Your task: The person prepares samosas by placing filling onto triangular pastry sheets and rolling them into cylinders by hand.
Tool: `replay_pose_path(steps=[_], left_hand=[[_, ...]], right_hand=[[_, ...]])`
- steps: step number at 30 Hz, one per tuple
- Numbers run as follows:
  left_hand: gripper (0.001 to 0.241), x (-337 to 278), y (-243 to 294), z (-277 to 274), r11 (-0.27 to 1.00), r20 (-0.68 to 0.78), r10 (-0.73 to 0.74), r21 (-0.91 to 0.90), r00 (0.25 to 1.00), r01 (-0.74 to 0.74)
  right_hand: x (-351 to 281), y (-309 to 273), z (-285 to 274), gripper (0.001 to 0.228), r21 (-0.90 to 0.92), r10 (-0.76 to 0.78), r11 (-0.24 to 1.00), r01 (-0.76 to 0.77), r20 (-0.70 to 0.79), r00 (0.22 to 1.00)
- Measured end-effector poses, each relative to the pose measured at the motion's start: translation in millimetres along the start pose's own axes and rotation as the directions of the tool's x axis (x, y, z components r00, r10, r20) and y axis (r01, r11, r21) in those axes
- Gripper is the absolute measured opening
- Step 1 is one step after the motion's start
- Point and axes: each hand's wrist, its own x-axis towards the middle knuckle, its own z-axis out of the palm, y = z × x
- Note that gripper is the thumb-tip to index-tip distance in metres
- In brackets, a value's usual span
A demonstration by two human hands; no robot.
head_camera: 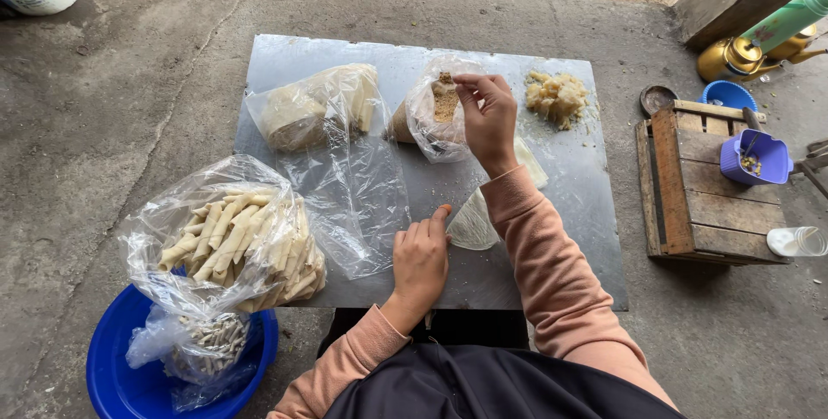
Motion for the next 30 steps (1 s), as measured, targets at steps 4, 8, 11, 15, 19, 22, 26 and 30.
replay_pose_path(steps=[4, 8, 11, 15, 19, 22, 26, 30], left_hand=[[0.052, 0, 0, 3, 1.0, 0.015, 0.011, 0.007, 1.0, -0.011], [0.054, 2, 5, -4, 1.0, -0.034, -0.001, -0.015, 0.999, 0.001], [0.055, 3, 5, -6, 1.0, -0.009, -0.022, -0.013, 1.0, 0.022], [0.051, 1, 5, 0, 1.0, -0.003, 0.007, 0.004, 1.0, -0.007], [0.05, 1, 7, 5, 1.0, 0.017, -0.001, 0.023, 1.0, 0.001], [0.049, 0, 9, 5, 0.999, 0.015, -0.032, -0.013, 0.999, 0.032], [0.046, -1, 10, 2, 0.991, 0.002, -0.066, -0.12, 0.998, 0.066], [0.044, -2, 12, -3, 0.927, 0.044, -0.118, -0.354, 0.992, 0.126]], right_hand=[[8, -4, -7, 0.015, -0.189, -0.198, 0.961, 0.202, 0.036, 0.979], [9, 0, -6, 0.013, -0.294, -0.269, 0.909, 0.297, 0.134, 0.954], [0, 1, -9, 0.011, -0.285, -0.255, 0.913, 0.292, 0.159, 0.954], [-14, -1, -17, 0.012, -0.201, -0.178, 0.958, 0.204, 0.143, 0.974], [-20, 3, -22, 0.012, 0.001, 0.006, 1.0, -0.006, 0.058, 0.998], [-21, 14, -20, 0.015, 0.199, 0.182, 0.962, -0.186, 0.04, 0.983], [-22, 32, -20, 0.016, 0.409, 0.215, 0.892, -0.194, -0.006, 0.976], [-23, 39, -28, 0.016, 0.51, 0.299, 0.824, -0.246, -0.022, 0.954]])
